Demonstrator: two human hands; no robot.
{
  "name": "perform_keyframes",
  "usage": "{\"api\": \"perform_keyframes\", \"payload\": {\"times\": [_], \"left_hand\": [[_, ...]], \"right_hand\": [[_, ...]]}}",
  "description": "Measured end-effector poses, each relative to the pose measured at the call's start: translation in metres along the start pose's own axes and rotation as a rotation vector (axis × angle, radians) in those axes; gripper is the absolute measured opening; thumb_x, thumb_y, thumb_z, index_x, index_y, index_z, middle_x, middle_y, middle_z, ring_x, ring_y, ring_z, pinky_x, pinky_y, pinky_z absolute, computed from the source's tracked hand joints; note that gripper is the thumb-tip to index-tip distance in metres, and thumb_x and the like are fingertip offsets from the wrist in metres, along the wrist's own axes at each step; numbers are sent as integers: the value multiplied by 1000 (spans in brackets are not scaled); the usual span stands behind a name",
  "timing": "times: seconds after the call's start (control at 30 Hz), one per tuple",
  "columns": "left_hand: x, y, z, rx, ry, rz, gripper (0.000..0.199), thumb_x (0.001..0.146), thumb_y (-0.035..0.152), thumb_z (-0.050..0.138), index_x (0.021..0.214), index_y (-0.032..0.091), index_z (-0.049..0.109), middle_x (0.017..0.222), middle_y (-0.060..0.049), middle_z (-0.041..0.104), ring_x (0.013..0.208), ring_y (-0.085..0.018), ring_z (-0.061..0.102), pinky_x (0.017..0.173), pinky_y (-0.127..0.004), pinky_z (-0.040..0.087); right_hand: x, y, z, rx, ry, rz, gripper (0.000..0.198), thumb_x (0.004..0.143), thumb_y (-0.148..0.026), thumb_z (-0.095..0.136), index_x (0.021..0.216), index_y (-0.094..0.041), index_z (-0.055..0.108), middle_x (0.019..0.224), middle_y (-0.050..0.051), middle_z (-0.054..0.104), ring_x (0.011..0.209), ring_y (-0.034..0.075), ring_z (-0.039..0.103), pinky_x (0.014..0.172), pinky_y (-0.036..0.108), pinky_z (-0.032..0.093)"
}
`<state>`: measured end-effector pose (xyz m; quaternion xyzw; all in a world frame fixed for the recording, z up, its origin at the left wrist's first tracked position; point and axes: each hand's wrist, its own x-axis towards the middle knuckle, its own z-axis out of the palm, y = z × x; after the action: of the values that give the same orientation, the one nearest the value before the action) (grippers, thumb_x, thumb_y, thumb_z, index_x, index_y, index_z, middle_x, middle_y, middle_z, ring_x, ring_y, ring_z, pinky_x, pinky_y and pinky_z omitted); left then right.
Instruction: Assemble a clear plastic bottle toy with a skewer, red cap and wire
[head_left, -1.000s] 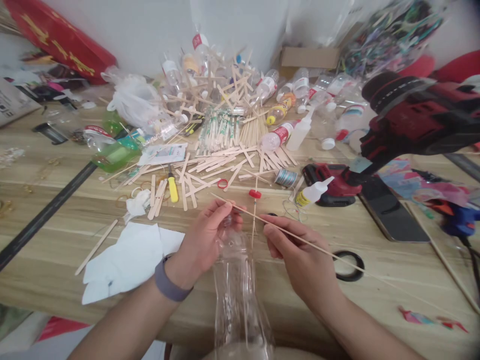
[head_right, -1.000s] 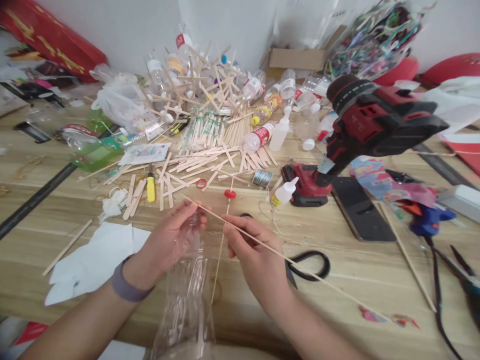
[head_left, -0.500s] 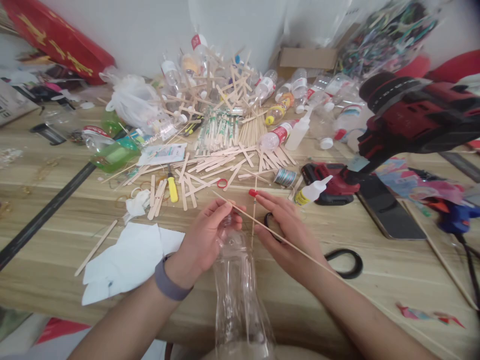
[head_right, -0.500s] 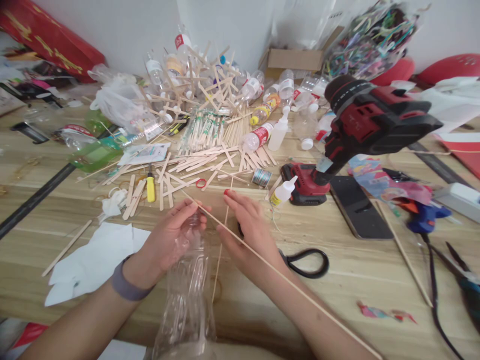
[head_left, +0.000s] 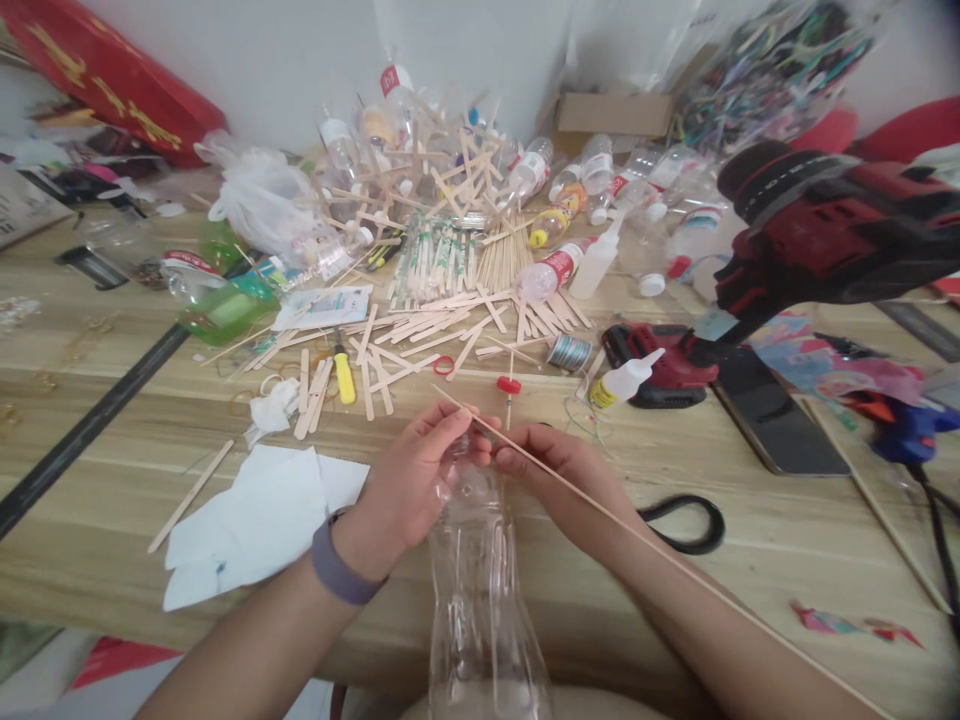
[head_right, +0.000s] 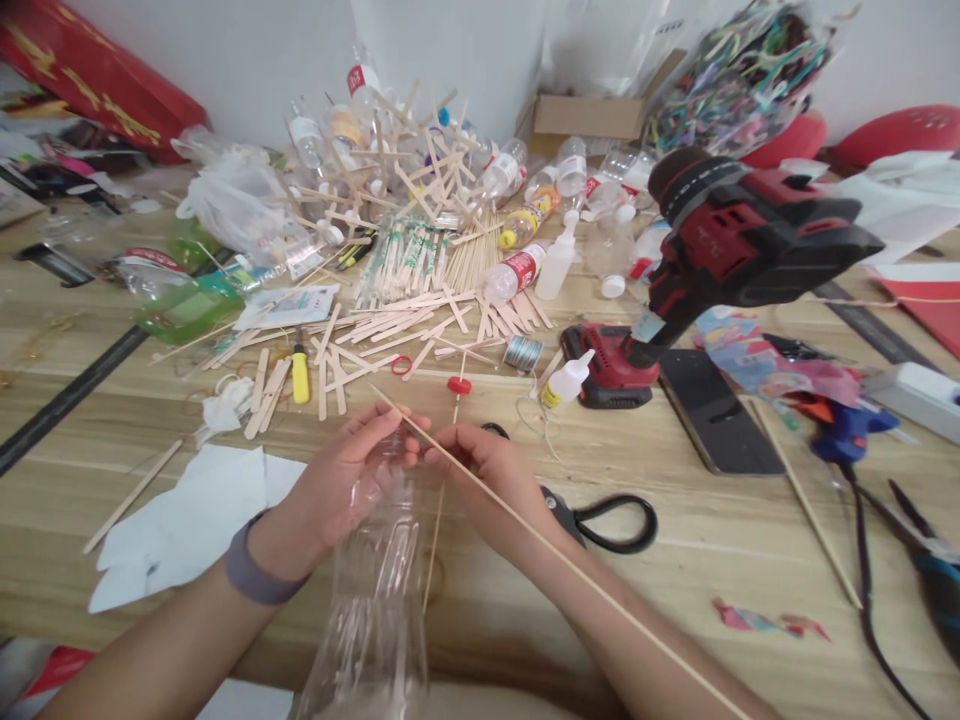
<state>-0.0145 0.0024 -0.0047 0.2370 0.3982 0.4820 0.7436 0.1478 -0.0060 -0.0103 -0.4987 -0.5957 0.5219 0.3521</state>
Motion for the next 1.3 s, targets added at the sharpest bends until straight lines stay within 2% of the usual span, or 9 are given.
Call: {"api": "perform_keyframes", "payload": {"times": [0.13, 0.27, 0.4, 0.83, 0.93, 1.03, 1.13, 1.23, 1.3], "left_hand": [[0, -1, 2, -23, 10, -25, 19, 71, 27, 77, 71, 15, 62, 82, -3, 73, 64, -9, 61, 64, -22, 49], [-1, -1, 2, -25, 7, -14, 16, 73, 25, 76, 71, 16, 63, 81, -2, 73, 65, -9, 61, 64, -22, 49], [-2, 1, 2, -20, 28, -15, 15, 73, 25, 75, 72, 16, 64, 81, -2, 73, 63, -9, 60, 62, -21, 48], [-4, 4, 2, 9, 43, -8, 14, 73, 25, 73, 69, 14, 66, 74, -1, 69, 62, -9, 59, 63, -21, 47], [-4, 3, 1, 11, 46, -7, 13, 73, 25, 73, 68, 15, 67, 73, -1, 69, 63, -10, 59, 64, -22, 47], [-3, 2, 1, 16, 45, 0, 12, 74, 24, 72, 68, 14, 67, 74, -1, 69, 65, -10, 60, 65, -22, 48], [-2, 1, 2, 6, 49, -1, 11, 74, 23, 71, 69, 14, 68, 73, -1, 69, 66, -10, 61, 65, -22, 48], [-3, 1, 5, 1, 47, -18, 11, 73, 23, 72, 68, 13, 67, 71, -1, 69, 63, -10, 60, 63, -22, 47], [-4, 1, 6, 7, 42, -18, 12, 72, 23, 72, 68, 13, 67, 69, -1, 68, 61, -10, 59, 62, -22, 47]], "right_hand": [[3, 8, -5, -183, 17, -63, 28, 88, -43, 50, 78, -19, 61, 73, 3, 64, 67, 16, 55, 62, 27, 42], [0, 8, -2, -173, 52, -75, 25, 94, -37, 38, 79, -21, 51, 57, -3, 53, 51, 13, 47, 50, 24, 37], [-5, 0, 0, -289, 107, -105, 25, 93, -35, 40, 80, -21, 56, 53, -5, 45, 47, 12, 40, 44, 23, 30], [-8, 8, -2, -352, -49, -197, 31, 96, -35, 42, 80, -19, 63, 60, -1, 58, 53, 13, 50, 49, 23, 38], [-2, 11, -10, -447, 0, -345, 25, 95, -33, 47, 86, -19, 66, 77, 5, 68, 73, 18, 62, 65, 28, 48], [1, 10, -15, -496, 164, -481, 22, 93, -27, 50, 104, -19, 67, 106, 12, 70, 103, 25, 62, 88, 39, 48], [0, 7, -10, -331, 197, -340, 24, 93, -27, 48, 110, -19, 64, 104, 11, 70, 83, 21, 66, 73, 36, 53], [-1, 7, 1, 76, -11, -78, 33, 89, -37, 55, 117, -20, 56, 99, 8, 68, 53, 12, 58, 49, 29, 49], [-1, 9, 8, 269, -95, 13, 36, 86, -41, 58, 114, -19, 55, 86, 5, 67, 52, 11, 56, 47, 26, 47]]}}
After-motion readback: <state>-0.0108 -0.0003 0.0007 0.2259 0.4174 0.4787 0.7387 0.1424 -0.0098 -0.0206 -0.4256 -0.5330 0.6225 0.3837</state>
